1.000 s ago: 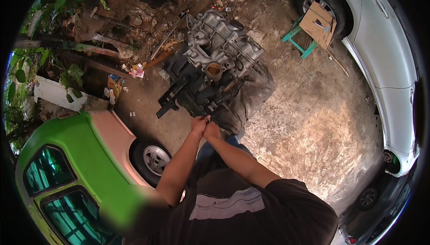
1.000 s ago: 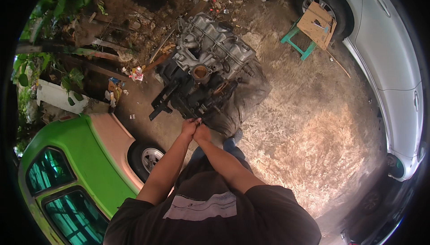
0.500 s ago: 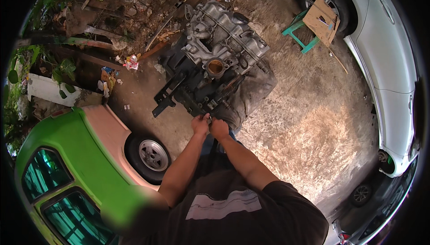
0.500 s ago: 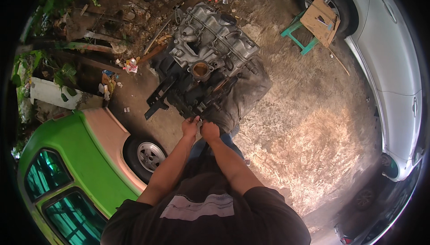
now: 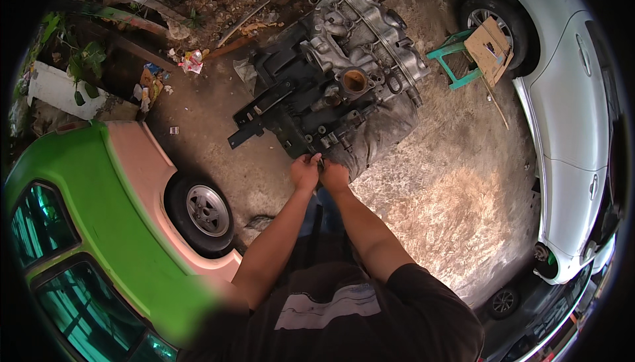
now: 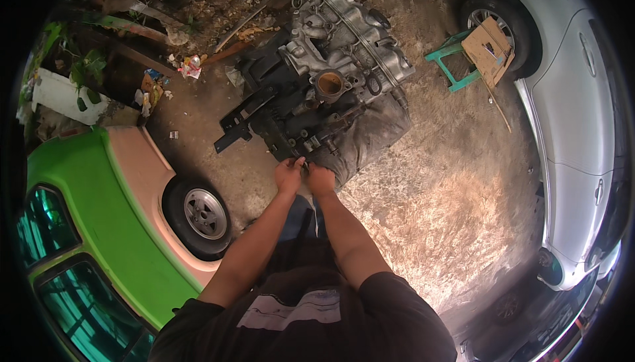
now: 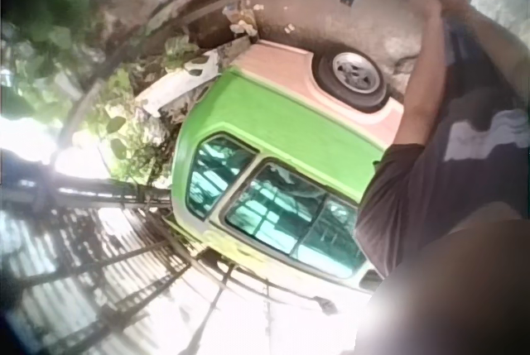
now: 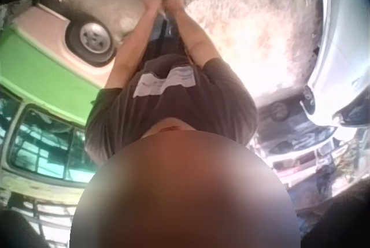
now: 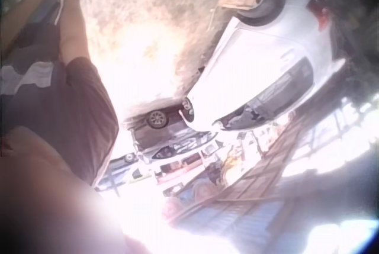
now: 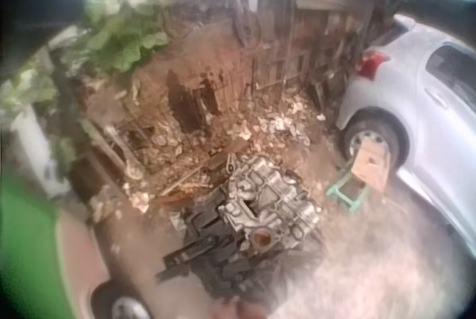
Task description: The person uses a wrench to loosen and tighten bolts on a car engine block resting on the ground. They repeatedly reposition the wrench and adjust their grip while working on different bolt locations on the engine.
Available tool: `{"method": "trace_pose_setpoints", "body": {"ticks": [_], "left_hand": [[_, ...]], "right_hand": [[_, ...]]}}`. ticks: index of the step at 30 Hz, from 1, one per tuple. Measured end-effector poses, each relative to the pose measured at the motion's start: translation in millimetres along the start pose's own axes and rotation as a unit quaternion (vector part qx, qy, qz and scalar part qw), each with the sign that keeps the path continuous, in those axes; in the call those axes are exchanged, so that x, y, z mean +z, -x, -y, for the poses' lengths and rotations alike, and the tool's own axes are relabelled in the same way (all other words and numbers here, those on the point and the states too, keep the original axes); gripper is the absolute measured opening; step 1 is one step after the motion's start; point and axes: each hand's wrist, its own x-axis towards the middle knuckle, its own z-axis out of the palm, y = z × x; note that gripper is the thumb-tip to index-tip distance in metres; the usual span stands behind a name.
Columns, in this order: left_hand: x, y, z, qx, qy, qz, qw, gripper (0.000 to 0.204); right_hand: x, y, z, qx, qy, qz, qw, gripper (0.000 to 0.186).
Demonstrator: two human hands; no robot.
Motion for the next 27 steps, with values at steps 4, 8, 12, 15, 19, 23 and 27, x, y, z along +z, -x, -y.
{"method": "trace_pose_setpoints", "body": {"ticks": [4, 8, 12, 15, 19, 23, 27], "left_hand": [[-11, -2, 3, -0.028, 0.101, 0.082, 0.991, 0.034], [-11, 1, 15, -0.093, 0.128, 0.178, 0.971, 0.034], [-7, 11, 32, -0.104, 0.125, 0.287, 0.944, 0.037], [-6, 13, 36, -0.142, 0.15, 0.233, 0.95, 0.041], [-7, 0, 26, -0.129, 0.307, 0.155, 0.93, 0.038], [-6, -18, 12, -0.117, 0.249, 0.16, 0.948, 0.04], [-7, -21, 11, -0.123, 0.236, 0.177, 0.947, 0.044]], "right_hand": [[-10, 3, -4, -0.01, 0.001, 0.012, 1.0, 0.024], [-32, 6, -18, -0.005, 0.035, 0.04, 0.999, 0.028], [-48, 37, -34, -0.009, 0.001, 0.045, 0.999, 0.028], [-51, 62, -32, 0.026, -0.041, -0.01, 0.999, 0.029], [-50, 86, -25, 0.063, -0.103, -0.033, 0.992, 0.029], [-55, 94, -21, 0.096, -0.151, -0.055, 0.982, 0.028], [-67, 89, -15, 0.093, -0.173, -0.078, 0.977, 0.029]]}}
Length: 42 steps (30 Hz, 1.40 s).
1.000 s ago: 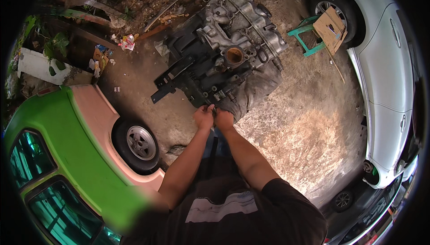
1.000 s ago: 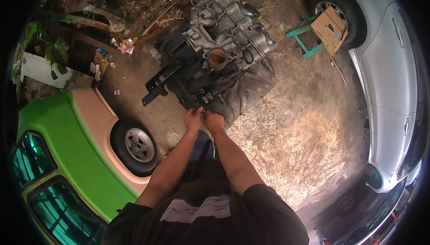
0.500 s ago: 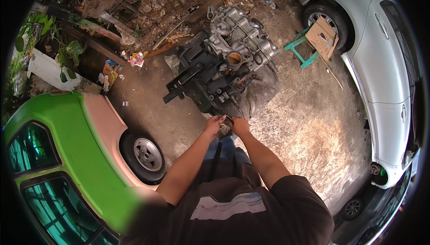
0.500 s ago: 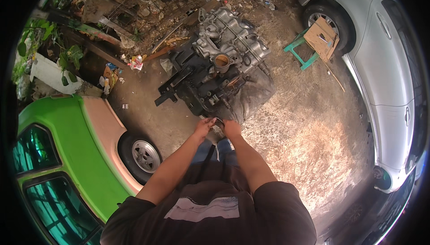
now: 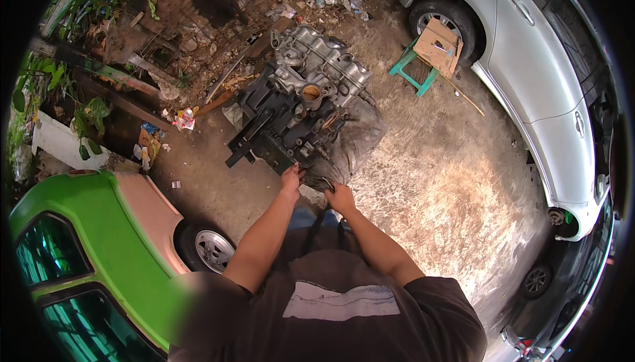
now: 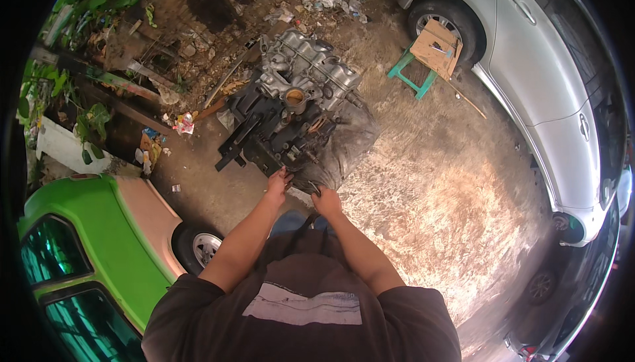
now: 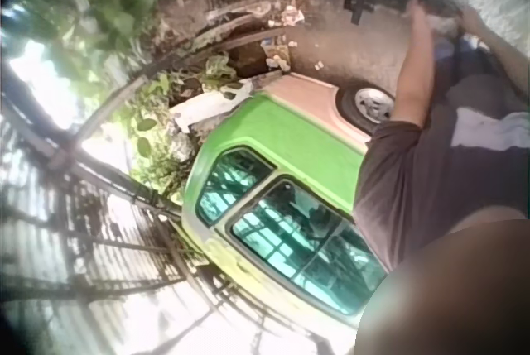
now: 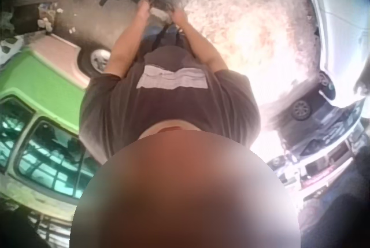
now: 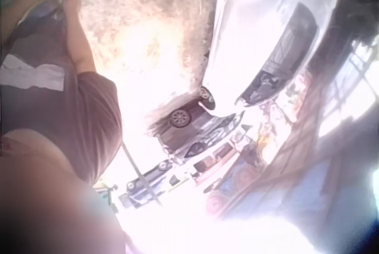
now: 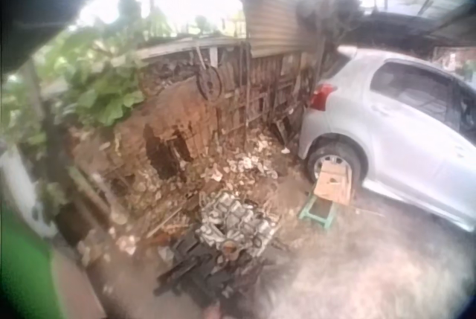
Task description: The person uses a wrench to loosen and tighten bolts on a car engine block resting on the ground. They repeatedly reposition the wrench and adjust their grip while working on different bolt locations on the engine.
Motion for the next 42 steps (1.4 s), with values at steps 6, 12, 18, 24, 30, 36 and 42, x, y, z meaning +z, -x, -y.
{"method": "trace_pose_setpoints", "body": {"ticks": [6, 12, 18, 24, 30, 36, 42], "left_hand": [[-3, 4, -8, -0.01, -0.029, 0.03, 0.999, 0.044], [-12, 3, -20, 0.018, -0.056, 0.033, 0.998, 0.038], [-25, -20, -58, 0.018, 0.017, 0.039, 0.999, 0.037], [-38, -46, -87, -0.043, 0.067, 0.042, 0.996, 0.044], [-45, -49, -102, -0.067, 0.113, 0.075, 0.988, 0.051], [-47, -47, -98, -0.099, 0.107, 0.098, 0.984, 0.049], [-56, -55, -96, -0.066, 0.065, 0.137, 0.986, 0.051]], "right_hand": [[-7, -16, 23, -0.014, -0.013, -0.018, 1.0, 0.03], [2, -17, 47, -0.027, -0.024, -0.032, 0.999, 0.031], [4, -19, 68, -0.01, -0.018, -0.04, 0.999, 0.032], [18, -17, 83, 0.049, -0.025, -0.108, 0.993, 0.034], [51, -12, 106, 0.106, -0.032, -0.127, 0.986, 0.035], [76, -2, 128, 0.121, -0.033, -0.163, 0.979, 0.038], [75, 0, 134, 0.181, -0.038, -0.152, 0.971, 0.039]]}}
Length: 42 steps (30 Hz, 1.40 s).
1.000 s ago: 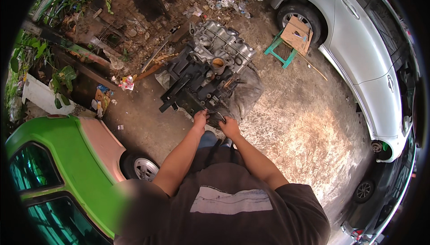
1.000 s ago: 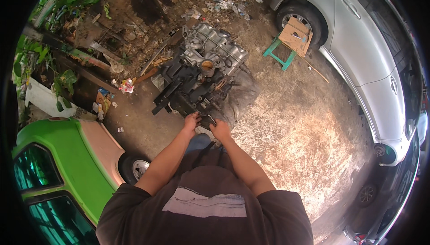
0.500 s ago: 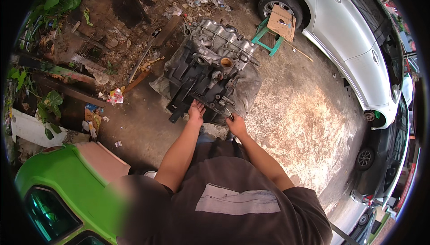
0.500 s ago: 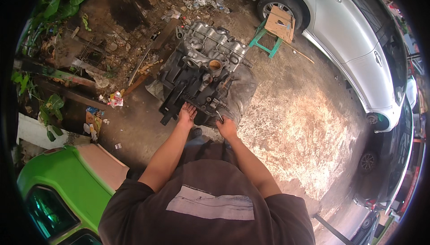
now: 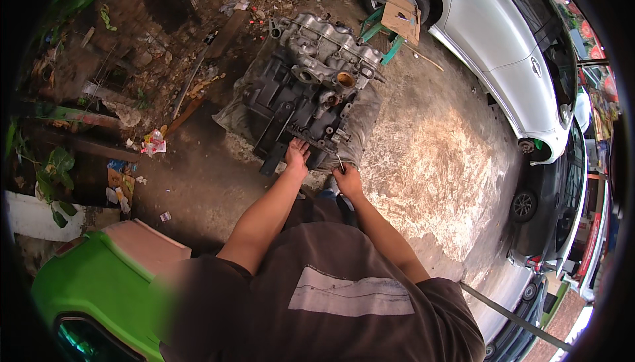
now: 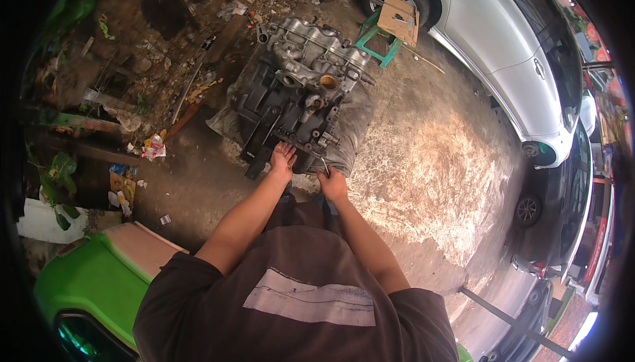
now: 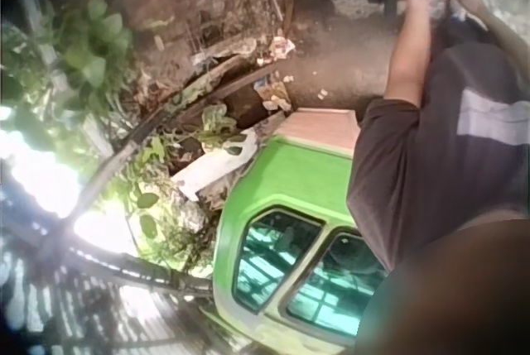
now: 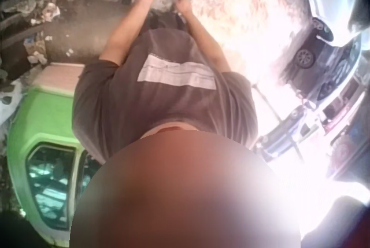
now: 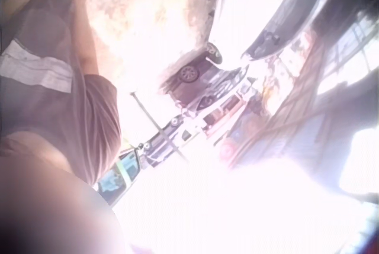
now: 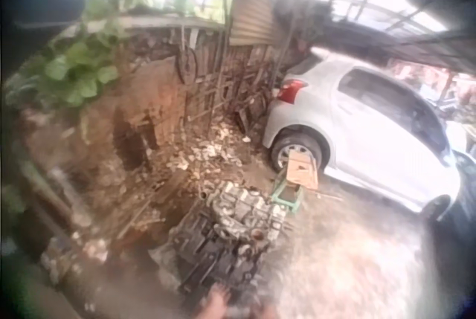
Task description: The person uses a wrench to loosen and tighten bolts on a car engine block resting on the ground. They repeatedly reposition the wrench and adjust their grip while working on different bolt locations on the engine.
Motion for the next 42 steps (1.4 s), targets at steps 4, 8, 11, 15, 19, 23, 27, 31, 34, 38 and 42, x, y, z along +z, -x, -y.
{"method": "trace_pose_setpoints", "body": {"ticks": [4, 8, 11, 15, 19, 23, 27, 31, 34, 38, 42], "left_hand": [[5, 1, 1, -0.011, -0.007, -0.02, 1.0, 0.051], [6, 3, 0, -0.017, 0.011, -0.032, 0.999, 0.05], [5, 2, 0, -0.035, 0.008, -0.044, 0.998, 0.048], [8, 4, 5, 0.018, 0.009, -0.062, 0.998, 0.04], [18, 6, 12, 0.079, -0.009, -0.09, 0.993, 0.032], [34, 2, 17, 0.107, -0.022, -0.173, 0.979, 0.034], [35, 0, 19, 0.128, -0.002, -0.194, 0.973, 0.035], [34, 1, 24, 0.157, -0.019, -0.209, 0.965, 0.029], [37, 5, 31, 0.198, -0.03, -0.218, 0.955, 0.025], [41, 6, 32, 0.239, -0.012, -0.212, 0.948, 0.023], [41, 8, 40, 0.221, 0.045, -0.216, 0.95, 0.026]], "right_hand": [[-3, -5, -3, -0.008, 0.004, -0.006, 1.0, 0.039], [-8, -11, -4, -0.022, -0.007, 0.011, 1.0, 0.038], [-17, -21, -6, -0.036, 0.012, 0.034, 0.999, 0.038], [-28, -42, -11, -0.063, 0.006, 0.034, 0.997, 0.037], [-43, -60, -18, -0.065, -0.005, 0.074, 0.995, 0.038], [-57, -68, -27, -0.098, -0.007, 0.067, 0.993, 0.037], [-77, -70, -42, -0.122, -0.015, 0.066, 0.99, 0.038], [-92, -75, -52, -0.082, 0.007, 0.105, 0.991, 0.037], [-89, -79, -51, -0.122, 0.039, 0.13, 0.983, 0.037], [-76, -85, -25, -0.183, 0.005, 0.108, 0.977, 0.035], [-60, -93, 29, -0.234, 0.027, 0.127, 0.964, 0.036]]}}
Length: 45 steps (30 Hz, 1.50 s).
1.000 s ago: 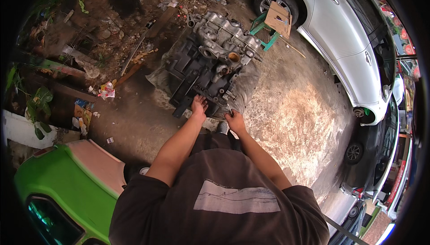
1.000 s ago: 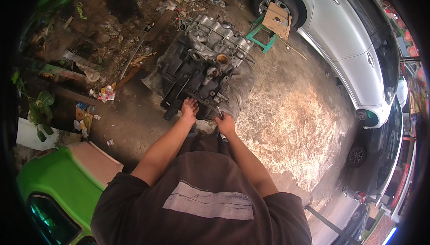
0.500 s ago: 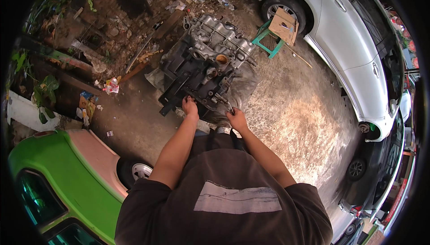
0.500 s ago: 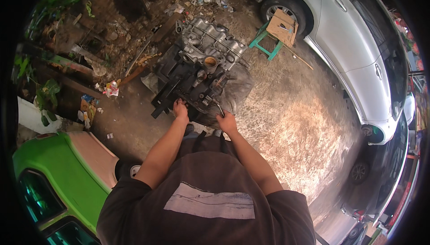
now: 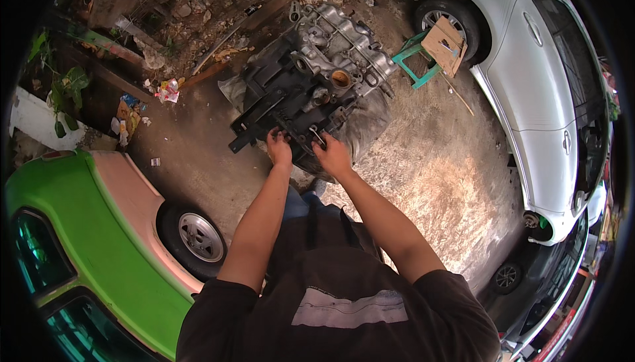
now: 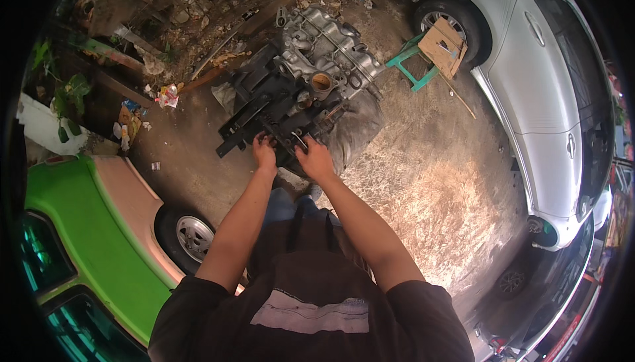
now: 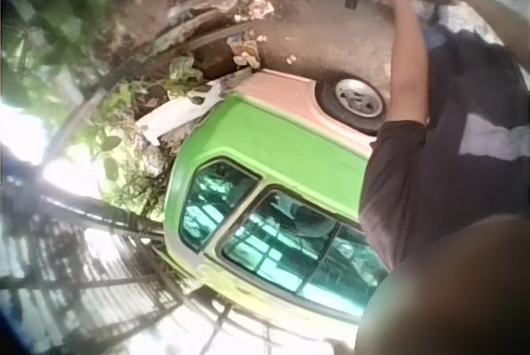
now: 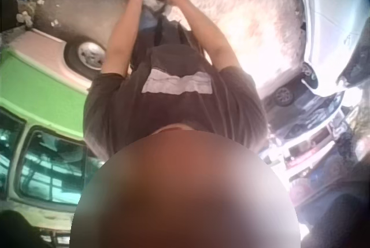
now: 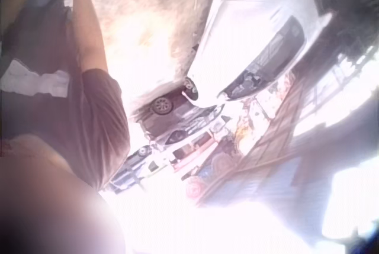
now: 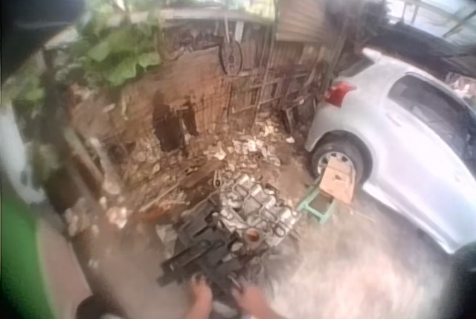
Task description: The person uses a wrench to loosen and tighten bolts on a car engine block resting on the ground. They repeatedly reposition the wrench and adjust their grip while working on different bolt locations on the engine.
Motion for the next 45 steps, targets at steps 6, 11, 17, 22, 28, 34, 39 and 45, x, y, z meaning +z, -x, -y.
{"method": "trace_pose_setpoints", "body": {"ticks": [6, 11, 17, 22, 28, 34, 39, 45], "left_hand": [[-8, 14, 24, -0.018, 0.081, 0.033, 0.996, 0.028], [-16, 13, 32, -0.012, 0.125, 0.102, 0.987, 0.036], [-22, 1, 37, -0.002, 0.11, 0.167, 0.98, 0.054], [-27, -7, 42, 0.01, 0.108, 0.187, 0.976, 0.051], [-29, -3, 33, -0.034, 0.16, 0.181, 0.97, 0.046], [-24, 3, 15, -0.014, 0.082, 0.12, 0.989, 0.025], [-24, -2, 13, -0.05, 0.151, 0.12, 0.98, 0.022], [-38, -22, 23, -0.095, 0.121, 0.138, 0.978, 0.021]], "right_hand": [[33, -64, 56, -0.043, 0.132, 0.043, 0.989, 0.035], [54, -82, 62, -0.027, 0.214, 0.036, 0.976, 0.038], [70, -85, 65, 0.015, 0.225, 0.031, 0.974, 0.039], [77, -85, 65, 0.038, 0.238, 0.013, 0.97, 0.041], [80, -93, 58, 0.056, 0.228, -0.011, 0.972, 0.041], [77, -71, 48, -0.064, 0.118, -0.005, 0.991, 0.038], [77, -59, 39, -0.141, 0.155, 0.055, 0.976, 0.032], [74, -63, 28, -0.169, 0.126, 0.091, 0.973, 0.033]]}}
